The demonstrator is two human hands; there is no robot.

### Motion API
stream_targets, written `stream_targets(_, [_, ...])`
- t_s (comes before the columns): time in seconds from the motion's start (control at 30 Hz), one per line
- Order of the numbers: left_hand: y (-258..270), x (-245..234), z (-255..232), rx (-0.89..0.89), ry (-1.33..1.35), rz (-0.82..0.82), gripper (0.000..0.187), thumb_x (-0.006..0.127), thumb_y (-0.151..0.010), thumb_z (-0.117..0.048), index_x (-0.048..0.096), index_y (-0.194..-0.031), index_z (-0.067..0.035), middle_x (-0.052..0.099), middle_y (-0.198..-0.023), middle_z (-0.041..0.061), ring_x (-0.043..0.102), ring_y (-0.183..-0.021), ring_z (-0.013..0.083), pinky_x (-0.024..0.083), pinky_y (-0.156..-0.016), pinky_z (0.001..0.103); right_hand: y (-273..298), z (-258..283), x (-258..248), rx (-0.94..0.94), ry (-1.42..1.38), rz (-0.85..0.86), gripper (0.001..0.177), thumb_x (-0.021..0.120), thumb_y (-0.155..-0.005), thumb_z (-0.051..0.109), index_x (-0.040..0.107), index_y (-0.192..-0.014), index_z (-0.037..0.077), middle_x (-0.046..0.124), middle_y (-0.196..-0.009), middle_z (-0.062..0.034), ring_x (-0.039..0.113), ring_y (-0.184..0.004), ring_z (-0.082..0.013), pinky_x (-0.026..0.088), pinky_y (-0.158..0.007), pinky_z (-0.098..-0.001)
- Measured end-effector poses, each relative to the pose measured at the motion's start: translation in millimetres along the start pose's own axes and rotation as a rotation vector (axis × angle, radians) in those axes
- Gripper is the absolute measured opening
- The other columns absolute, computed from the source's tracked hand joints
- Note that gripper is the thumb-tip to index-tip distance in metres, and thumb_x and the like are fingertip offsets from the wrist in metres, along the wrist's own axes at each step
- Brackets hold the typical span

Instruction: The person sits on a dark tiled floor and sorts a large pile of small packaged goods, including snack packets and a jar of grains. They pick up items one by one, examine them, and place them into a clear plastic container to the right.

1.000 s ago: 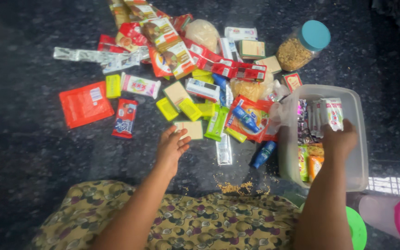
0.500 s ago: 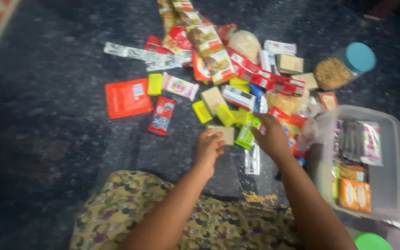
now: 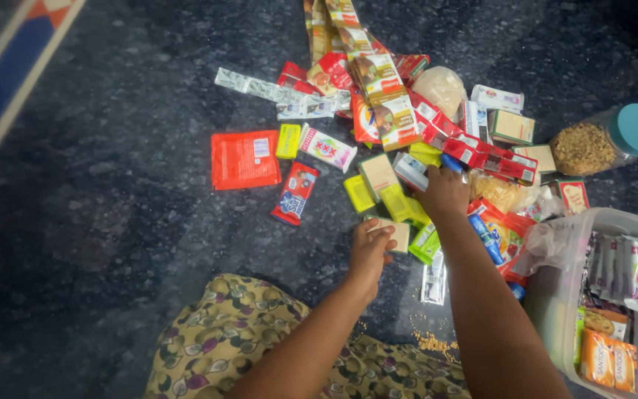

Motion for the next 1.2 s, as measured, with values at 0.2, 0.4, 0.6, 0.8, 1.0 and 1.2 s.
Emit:
stream_targets(0.2, [-3.5,-1.6,3.1,0.026,0.021,0.017,0.055,0.069,-0.088,-0.027,0.046,-0.137,-0.013,0.066,-0.119,0.005,0.065,-0.094,0.0138,0.049,-0.071,0.029,20.9,-8.6,-9.4,0.054,-0.262,0.112,0.064,0.085,-0.075,0.047,0.068,-0.125,0.013,0.070,-0.111,-0.0166,0.067,-0.103,-0.0344,0.053,-0.088,-0.0460])
stream_targets(0.4, [0.0,3.8,-13.8,0.077,-0.002,0.114,0.063,0.072,-0.089,-0.036,0.050,-0.142,-0.009,0.065,-0.125,0.002,0.064,-0.099,0.0124,0.050,-0.077,0.027,77.9,-51.6,24.9,0.293,-1.664,0.313,0.045,0.063,-0.103,0.042,0.071,-0.120,0.001,0.072,-0.102,-0.0080,0.066,-0.089,-0.0189,0.048,-0.076,-0.0334])
stream_targets(0.6, [36.5,31.3,-26.7,0.020,-0.095,0.350,0.060,0.071,-0.090,-0.040,0.057,-0.140,-0.009,0.067,-0.119,0.003,0.067,-0.095,0.0111,0.057,-0.078,0.031,207.9,-77.4,-22.8,0.560,-1.704,0.548,0.040,0.061,-0.092,0.035,0.064,-0.120,0.008,0.075,-0.103,-0.0060,0.071,-0.088,-0.0208,0.057,-0.075,-0.0396])
stream_targets(0.8, [48.5,40.3,-4.6,0.018,-0.199,0.465,0.027,0.074,-0.095,-0.024,0.070,-0.112,-0.004,0.072,-0.099,0.003,0.068,-0.085,0.0109,0.057,-0.071,0.029,249.7,-78.6,-61.2,0.467,-1.794,0.410,0.039,0.060,-0.092,0.035,0.068,-0.121,0.010,0.076,-0.101,-0.0056,0.071,-0.079,-0.0202,0.050,-0.062,-0.0329])
stream_targets(1.0, [41.9,31.8,-11.4,0.127,-0.109,0.390,0.018,0.070,-0.098,-0.025,0.067,-0.105,-0.009,0.071,-0.095,0.001,0.067,-0.083,0.0096,0.058,-0.070,0.027,235.1,-95.2,-24.6,0.411,-2.036,0.115,0.009,0.066,-0.099,0.017,0.067,-0.107,0.014,0.072,-0.101,0.0018,0.067,-0.083,-0.0115,0.055,-0.075,-0.0327])
stream_targets(1.2, [40.6,30.1,-21.8,0.120,-0.058,0.360,0.021,0.071,-0.096,-0.023,0.063,-0.110,-0.011,0.071,-0.097,0.001,0.067,-0.081,0.0084,0.058,-0.069,0.028,218.6,-97.2,7.8,0.458,-2.107,-0.022,0.004,0.067,-0.100,0.013,0.067,-0.104,0.015,0.071,-0.095,0.0032,0.066,-0.083,-0.0112,0.055,-0.078,-0.0346])
Point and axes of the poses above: each hand's wrist, its own y-axis away from the middle knuckle, its own x-axis out of the palm, z = x × y, the point moved 6 cm from there along -y, towards the middle knuckle
